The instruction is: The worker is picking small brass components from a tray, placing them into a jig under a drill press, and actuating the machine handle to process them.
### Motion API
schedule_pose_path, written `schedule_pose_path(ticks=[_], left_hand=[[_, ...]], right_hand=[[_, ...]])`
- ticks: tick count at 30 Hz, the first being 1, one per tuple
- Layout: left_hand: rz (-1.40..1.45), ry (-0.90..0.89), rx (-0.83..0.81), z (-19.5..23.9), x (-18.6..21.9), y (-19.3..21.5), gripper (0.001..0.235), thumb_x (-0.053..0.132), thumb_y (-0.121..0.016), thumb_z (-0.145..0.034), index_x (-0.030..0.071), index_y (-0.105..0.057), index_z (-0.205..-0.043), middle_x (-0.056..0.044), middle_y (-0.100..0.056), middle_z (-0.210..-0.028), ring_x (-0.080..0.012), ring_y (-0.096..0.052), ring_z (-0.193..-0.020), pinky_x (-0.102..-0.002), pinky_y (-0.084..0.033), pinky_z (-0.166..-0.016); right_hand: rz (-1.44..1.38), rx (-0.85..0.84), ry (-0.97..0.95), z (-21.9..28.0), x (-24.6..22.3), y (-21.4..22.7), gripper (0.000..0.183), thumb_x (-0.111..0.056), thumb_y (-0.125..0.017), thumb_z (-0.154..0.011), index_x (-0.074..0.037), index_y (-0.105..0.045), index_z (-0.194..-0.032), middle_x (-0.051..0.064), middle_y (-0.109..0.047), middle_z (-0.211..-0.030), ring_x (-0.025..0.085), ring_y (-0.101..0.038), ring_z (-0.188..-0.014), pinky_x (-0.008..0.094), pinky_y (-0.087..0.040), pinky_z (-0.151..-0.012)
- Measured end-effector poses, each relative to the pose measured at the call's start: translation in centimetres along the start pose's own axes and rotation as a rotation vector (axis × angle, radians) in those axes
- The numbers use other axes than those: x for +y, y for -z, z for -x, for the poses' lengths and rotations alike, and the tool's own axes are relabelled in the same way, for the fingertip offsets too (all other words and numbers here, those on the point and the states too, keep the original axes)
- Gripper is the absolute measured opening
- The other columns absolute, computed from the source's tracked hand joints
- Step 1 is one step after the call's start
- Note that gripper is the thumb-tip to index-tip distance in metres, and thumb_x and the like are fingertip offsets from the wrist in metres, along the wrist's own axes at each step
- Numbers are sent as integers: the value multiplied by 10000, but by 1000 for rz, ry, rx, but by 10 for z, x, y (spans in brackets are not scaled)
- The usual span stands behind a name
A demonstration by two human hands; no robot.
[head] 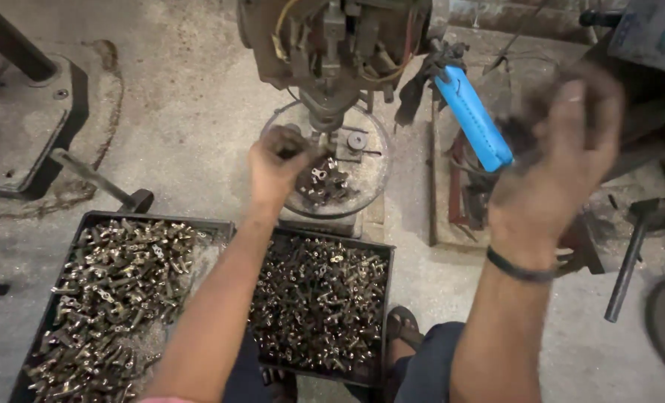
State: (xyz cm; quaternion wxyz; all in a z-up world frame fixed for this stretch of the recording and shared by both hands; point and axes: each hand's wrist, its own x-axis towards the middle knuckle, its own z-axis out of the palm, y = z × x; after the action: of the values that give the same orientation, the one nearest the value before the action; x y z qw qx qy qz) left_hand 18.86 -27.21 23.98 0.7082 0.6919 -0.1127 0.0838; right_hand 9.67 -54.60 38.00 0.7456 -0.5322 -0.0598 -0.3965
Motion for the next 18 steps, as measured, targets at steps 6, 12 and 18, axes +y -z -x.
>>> schedule_pose_path(ticks=[6,12,18], left_hand=[[-337,22,209,15,2,23,271,135,-917,-762,41,-694,-884,-45,-736,-788,-102,-680,-650,-235,-569,-605],[-634,160,325,138,-117,192,300,235,-834,-859,-4,-721,-999,-155,-753,-871,-274,-693,-762,-394,-564,-736],[-1590,649,-145,294,-176,270,601,343,-628,-880,141,-468,-1423,-228,-579,-1321,-456,-600,-1175,-540,-576,-872]], right_hand=[[910,-378,-216,15,10,-30,723,-234,-692,-1001,-25,-297,-1568,99,-695,-1208,194,-698,-868,341,-591,-791],[767,-328,-37,22,84,-11,641,-143,-832,-881,58,-502,-1392,136,-739,-1133,192,-724,-975,343,-573,-884],[736,-314,-17,17,116,-7,383,-105,-799,-890,35,-646,-1212,123,-758,-1048,187,-708,-931,328,-552,-867]])
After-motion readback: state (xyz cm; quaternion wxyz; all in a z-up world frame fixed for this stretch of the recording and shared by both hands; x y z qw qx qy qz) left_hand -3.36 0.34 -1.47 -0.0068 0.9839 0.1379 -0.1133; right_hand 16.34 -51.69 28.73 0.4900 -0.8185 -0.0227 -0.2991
